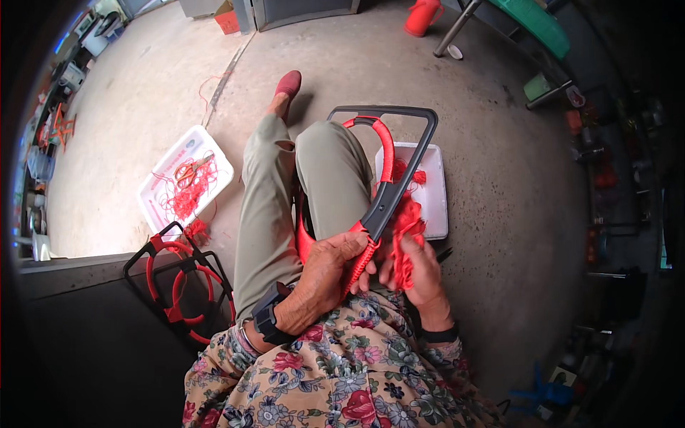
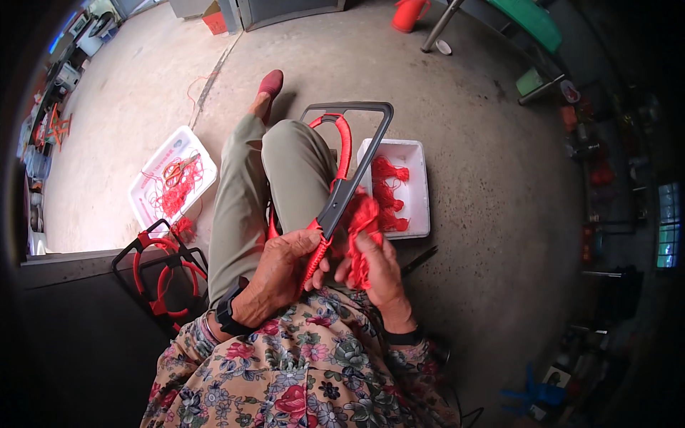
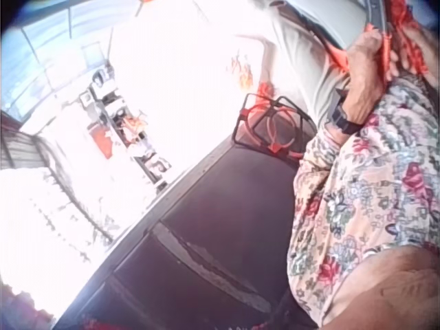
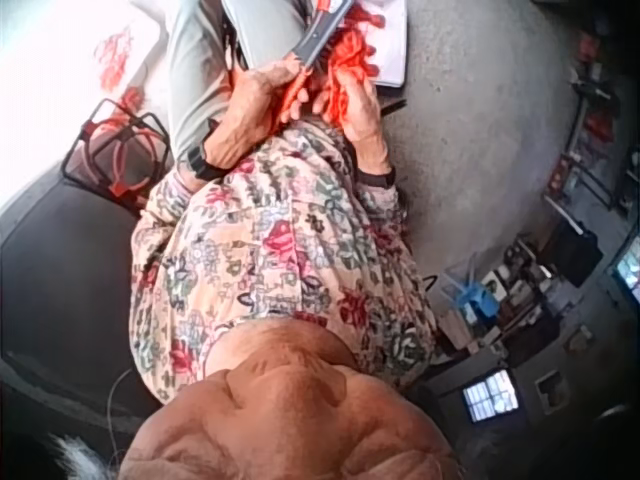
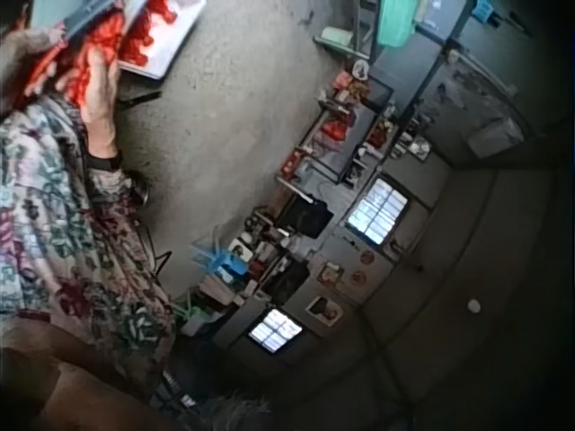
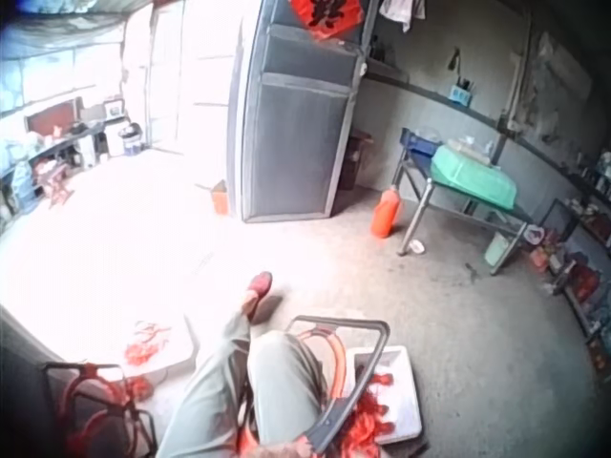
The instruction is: The person is wrapping a red cord tightly and repeatedly around a black circular frame.
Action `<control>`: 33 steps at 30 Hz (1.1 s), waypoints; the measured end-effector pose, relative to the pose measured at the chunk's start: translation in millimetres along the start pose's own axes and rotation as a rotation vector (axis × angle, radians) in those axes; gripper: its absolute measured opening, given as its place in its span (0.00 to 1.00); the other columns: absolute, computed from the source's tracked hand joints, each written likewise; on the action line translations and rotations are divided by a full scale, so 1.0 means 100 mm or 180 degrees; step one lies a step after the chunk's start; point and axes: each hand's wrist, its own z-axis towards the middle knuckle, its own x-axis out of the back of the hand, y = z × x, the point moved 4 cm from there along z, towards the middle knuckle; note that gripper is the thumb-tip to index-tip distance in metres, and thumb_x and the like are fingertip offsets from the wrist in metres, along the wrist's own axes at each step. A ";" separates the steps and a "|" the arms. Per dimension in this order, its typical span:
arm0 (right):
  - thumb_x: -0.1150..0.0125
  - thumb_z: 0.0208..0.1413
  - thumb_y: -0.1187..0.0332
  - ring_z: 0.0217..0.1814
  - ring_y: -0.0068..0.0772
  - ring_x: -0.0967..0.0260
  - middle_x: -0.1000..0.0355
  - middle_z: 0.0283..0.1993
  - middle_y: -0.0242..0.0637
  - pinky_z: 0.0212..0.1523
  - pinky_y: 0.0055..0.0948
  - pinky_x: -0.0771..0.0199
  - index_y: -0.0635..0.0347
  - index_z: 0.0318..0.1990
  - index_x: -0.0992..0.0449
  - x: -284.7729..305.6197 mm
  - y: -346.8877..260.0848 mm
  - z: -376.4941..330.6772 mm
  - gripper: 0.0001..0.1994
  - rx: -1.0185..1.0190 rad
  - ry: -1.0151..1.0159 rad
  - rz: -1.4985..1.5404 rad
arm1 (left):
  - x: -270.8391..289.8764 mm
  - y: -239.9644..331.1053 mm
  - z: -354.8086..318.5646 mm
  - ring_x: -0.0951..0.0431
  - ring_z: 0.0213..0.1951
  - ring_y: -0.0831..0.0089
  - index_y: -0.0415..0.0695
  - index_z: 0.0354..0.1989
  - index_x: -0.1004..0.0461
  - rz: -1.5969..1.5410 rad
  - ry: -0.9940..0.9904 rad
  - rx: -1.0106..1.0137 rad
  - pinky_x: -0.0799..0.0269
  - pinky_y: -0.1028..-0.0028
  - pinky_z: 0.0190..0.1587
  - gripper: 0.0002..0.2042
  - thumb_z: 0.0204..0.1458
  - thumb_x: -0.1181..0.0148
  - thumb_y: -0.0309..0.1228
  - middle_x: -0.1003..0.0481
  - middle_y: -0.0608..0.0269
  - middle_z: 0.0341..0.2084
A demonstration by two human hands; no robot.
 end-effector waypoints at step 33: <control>0.35 0.44 0.76 0.35 0.45 0.27 0.27 0.33 0.43 0.36 0.33 0.27 0.63 0.37 0.26 -0.88 -1.22 -0.05 0.11 0.2981 -0.1121 -0.4291 | -0.18 0.64 -0.57 0.31 0.48 0.57 0.36 0.50 0.30 0.3452 0.1074 -0.4180 0.34 0.67 0.49 0.19 0.47 0.38 0.24 0.32 0.51 0.49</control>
